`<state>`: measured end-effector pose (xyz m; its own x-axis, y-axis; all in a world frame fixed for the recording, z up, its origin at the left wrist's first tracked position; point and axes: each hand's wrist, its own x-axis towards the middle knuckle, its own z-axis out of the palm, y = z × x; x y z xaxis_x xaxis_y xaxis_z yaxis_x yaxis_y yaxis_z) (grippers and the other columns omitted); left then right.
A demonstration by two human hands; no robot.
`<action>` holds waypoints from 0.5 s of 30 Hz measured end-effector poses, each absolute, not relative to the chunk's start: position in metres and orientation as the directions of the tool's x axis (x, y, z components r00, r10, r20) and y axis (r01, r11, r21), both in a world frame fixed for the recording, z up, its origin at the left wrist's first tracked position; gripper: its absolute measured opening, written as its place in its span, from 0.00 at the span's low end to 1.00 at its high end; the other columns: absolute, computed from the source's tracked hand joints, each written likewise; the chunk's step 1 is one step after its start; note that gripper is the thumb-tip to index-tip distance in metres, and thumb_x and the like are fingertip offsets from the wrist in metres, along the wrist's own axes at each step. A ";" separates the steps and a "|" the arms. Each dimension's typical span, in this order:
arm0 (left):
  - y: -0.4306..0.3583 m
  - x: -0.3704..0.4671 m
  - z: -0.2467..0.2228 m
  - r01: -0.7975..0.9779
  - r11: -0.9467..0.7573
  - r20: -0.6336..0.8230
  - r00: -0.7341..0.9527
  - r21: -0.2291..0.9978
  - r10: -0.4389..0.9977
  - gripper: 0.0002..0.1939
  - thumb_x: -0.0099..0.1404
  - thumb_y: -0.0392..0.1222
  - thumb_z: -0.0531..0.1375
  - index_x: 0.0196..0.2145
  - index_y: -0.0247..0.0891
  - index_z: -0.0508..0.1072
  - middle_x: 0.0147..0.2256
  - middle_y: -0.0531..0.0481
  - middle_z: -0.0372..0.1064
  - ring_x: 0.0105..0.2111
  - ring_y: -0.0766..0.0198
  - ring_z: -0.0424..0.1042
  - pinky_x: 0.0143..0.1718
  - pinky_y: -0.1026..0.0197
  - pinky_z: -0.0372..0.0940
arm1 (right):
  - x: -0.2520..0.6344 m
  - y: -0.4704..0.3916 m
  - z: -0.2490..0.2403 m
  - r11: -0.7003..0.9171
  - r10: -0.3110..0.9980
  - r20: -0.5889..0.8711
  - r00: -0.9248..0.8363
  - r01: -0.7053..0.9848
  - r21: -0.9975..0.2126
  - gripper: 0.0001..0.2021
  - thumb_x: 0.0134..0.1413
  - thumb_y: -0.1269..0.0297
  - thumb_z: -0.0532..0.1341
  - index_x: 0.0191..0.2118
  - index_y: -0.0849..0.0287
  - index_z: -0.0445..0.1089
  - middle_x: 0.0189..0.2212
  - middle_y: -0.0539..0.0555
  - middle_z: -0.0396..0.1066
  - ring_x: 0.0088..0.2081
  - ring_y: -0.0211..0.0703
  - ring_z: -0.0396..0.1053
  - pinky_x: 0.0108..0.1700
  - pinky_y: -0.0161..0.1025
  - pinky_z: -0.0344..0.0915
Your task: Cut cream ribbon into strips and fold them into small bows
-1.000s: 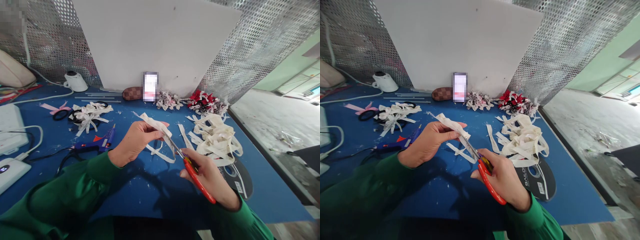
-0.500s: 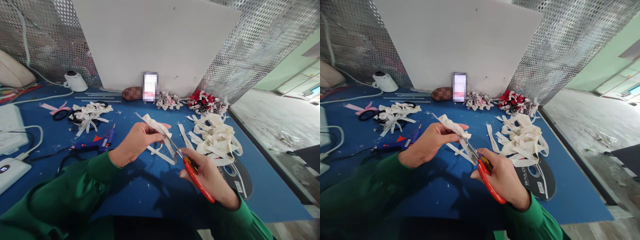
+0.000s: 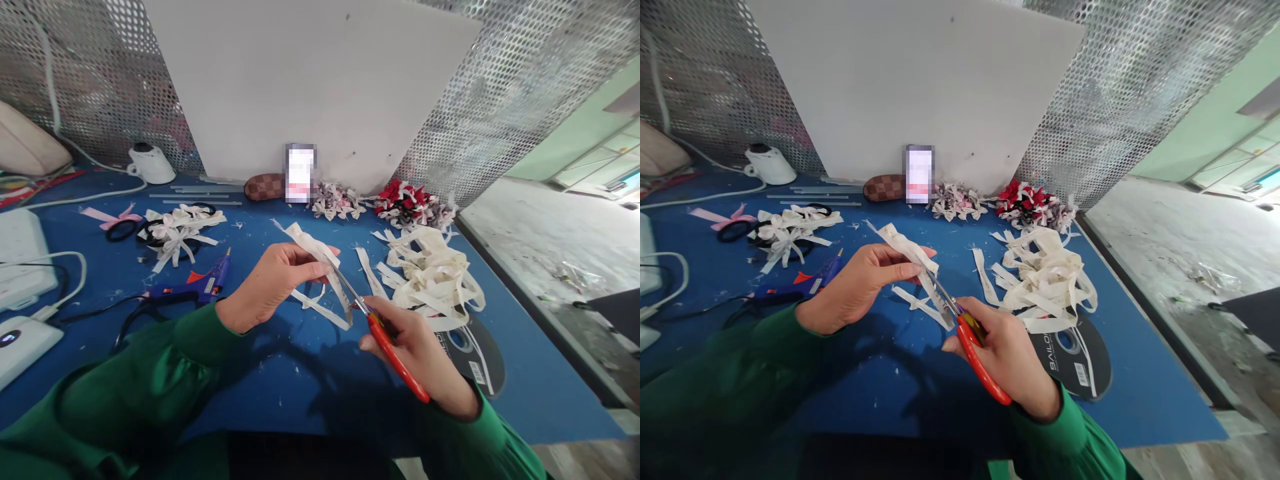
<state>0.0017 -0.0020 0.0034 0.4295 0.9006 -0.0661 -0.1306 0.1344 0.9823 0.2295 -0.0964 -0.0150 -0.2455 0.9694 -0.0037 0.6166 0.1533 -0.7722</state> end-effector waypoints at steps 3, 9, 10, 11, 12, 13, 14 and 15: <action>-0.001 0.001 0.004 -0.147 0.141 -0.076 0.378 0.979 0.923 0.13 0.58 0.46 0.71 0.40 0.40 0.85 0.39 0.46 0.81 0.35 0.61 0.76 0.42 0.60 0.71 | 0.229 -0.095 -0.015 0.163 0.971 0.013 -0.237 0.628 -0.761 0.16 0.58 0.50 0.65 0.45 0.57 0.72 0.24 0.45 0.60 0.26 0.37 0.54 0.29 0.34 0.55; 0.000 0.002 0.003 -0.191 0.120 -0.055 0.318 0.974 0.947 0.14 0.56 0.46 0.72 0.40 0.39 0.84 0.41 0.46 0.81 0.39 0.58 0.78 0.45 0.57 0.72 | 0.230 -0.095 -0.016 0.173 0.971 0.018 -0.239 0.644 -0.745 0.16 0.58 0.51 0.65 0.46 0.56 0.72 0.24 0.46 0.63 0.27 0.37 0.57 0.30 0.35 0.57; 0.001 0.002 0.003 -0.188 0.116 -0.053 0.312 0.975 0.949 0.14 0.56 0.45 0.73 0.40 0.39 0.84 0.41 0.46 0.82 0.39 0.58 0.78 0.45 0.57 0.72 | 0.230 -0.095 -0.016 0.174 0.971 0.022 -0.236 0.649 -0.741 0.17 0.58 0.51 0.65 0.47 0.56 0.72 0.24 0.46 0.63 0.26 0.37 0.57 0.30 0.35 0.57; 0.001 0.003 0.003 -0.183 0.114 -0.054 0.303 0.977 0.951 0.15 0.54 0.45 0.73 0.39 0.38 0.84 0.40 0.46 0.82 0.39 0.57 0.78 0.45 0.57 0.73 | 0.231 -0.095 -0.017 0.174 0.972 0.024 -0.232 0.655 -0.735 0.17 0.57 0.51 0.65 0.47 0.56 0.72 0.24 0.46 0.63 0.26 0.38 0.58 0.30 0.35 0.57; 0.001 0.003 0.003 -0.176 0.114 -0.058 0.296 0.978 0.953 0.15 0.54 0.44 0.74 0.39 0.38 0.84 0.40 0.46 0.82 0.39 0.57 0.78 0.44 0.56 0.73 | 0.231 -0.095 -0.017 0.174 0.974 0.026 -0.226 0.663 -0.728 0.18 0.57 0.51 0.65 0.47 0.57 0.72 0.24 0.46 0.64 0.26 0.38 0.58 0.30 0.35 0.57; 0.001 0.003 0.003 -0.171 0.114 -0.061 0.288 0.979 0.956 0.15 0.53 0.44 0.74 0.39 0.38 0.84 0.39 0.46 0.82 0.38 0.56 0.78 0.44 0.56 0.73 | 0.231 -0.095 -0.018 0.171 0.976 0.028 -0.218 0.673 -0.719 0.18 0.57 0.51 0.65 0.48 0.57 0.72 0.24 0.46 0.64 0.26 0.38 0.58 0.30 0.35 0.57; 0.001 0.003 0.003 -0.165 0.112 -0.062 0.282 0.980 0.957 0.15 0.53 0.44 0.74 0.39 0.38 0.84 0.38 0.46 0.82 0.38 0.56 0.78 0.44 0.55 0.73 | 0.231 -0.095 -0.018 0.169 0.977 0.029 -0.211 0.682 -0.711 0.19 0.56 0.50 0.65 0.49 0.57 0.72 0.24 0.46 0.64 0.26 0.38 0.59 0.30 0.36 0.58; 0.002 0.003 0.003 -0.159 0.109 -0.062 0.274 0.981 0.960 0.15 0.52 0.44 0.74 0.39 0.38 0.84 0.38 0.46 0.82 0.38 0.56 0.78 0.44 0.55 0.73 | 0.231 -0.095 -0.018 0.165 0.978 0.027 -0.206 0.689 -0.706 0.20 0.56 0.50 0.65 0.49 0.57 0.72 0.24 0.46 0.64 0.27 0.39 0.59 0.30 0.36 0.58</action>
